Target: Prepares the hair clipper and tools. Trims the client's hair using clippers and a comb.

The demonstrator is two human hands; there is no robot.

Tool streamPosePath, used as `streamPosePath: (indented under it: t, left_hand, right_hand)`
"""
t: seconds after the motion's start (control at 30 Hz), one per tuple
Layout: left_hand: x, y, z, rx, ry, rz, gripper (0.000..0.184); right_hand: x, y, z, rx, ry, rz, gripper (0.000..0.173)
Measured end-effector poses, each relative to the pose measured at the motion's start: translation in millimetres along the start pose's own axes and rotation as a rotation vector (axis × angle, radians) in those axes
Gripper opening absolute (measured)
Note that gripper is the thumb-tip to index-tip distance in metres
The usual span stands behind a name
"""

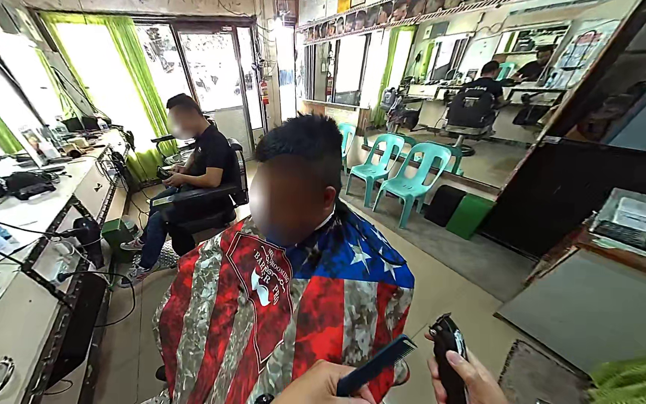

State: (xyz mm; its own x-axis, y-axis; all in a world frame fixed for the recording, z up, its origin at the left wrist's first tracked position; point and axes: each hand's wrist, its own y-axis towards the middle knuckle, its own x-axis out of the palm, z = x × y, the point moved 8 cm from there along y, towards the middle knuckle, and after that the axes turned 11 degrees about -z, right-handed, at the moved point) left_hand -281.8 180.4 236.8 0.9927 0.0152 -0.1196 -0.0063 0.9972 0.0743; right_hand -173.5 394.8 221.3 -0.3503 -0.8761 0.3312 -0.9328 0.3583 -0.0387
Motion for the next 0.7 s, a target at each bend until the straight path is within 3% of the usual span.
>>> streamPosePath:
  t: [0.2,0.33,0.47,0.57,0.7]
  left_hand:
    - [-32,15,11,0.042,0.145,0.103,0.021]
    - [-55,17,25,0.058,0.263,0.262,0.029]
    - [-64,31,52,0.111,0.462,0.326,0.017]
    - [-69,42,70,0.167,0.526,0.486,0.024]
    - [-71,63,85,0.131,0.626,0.553,0.02]
  right_hand:
    - [-14,38,0,0.1,-0.116,0.056,0.032]
    - [-40,71,-8,0.132,-0.203,0.033,0.043]
    - [-62,113,-23,0.086,-0.177,-0.06,0.059]
    - [-66,144,-43,0.02,-0.108,-0.126,0.071]
    - [-56,167,-85,-0.017,-0.076,-0.261,0.067]
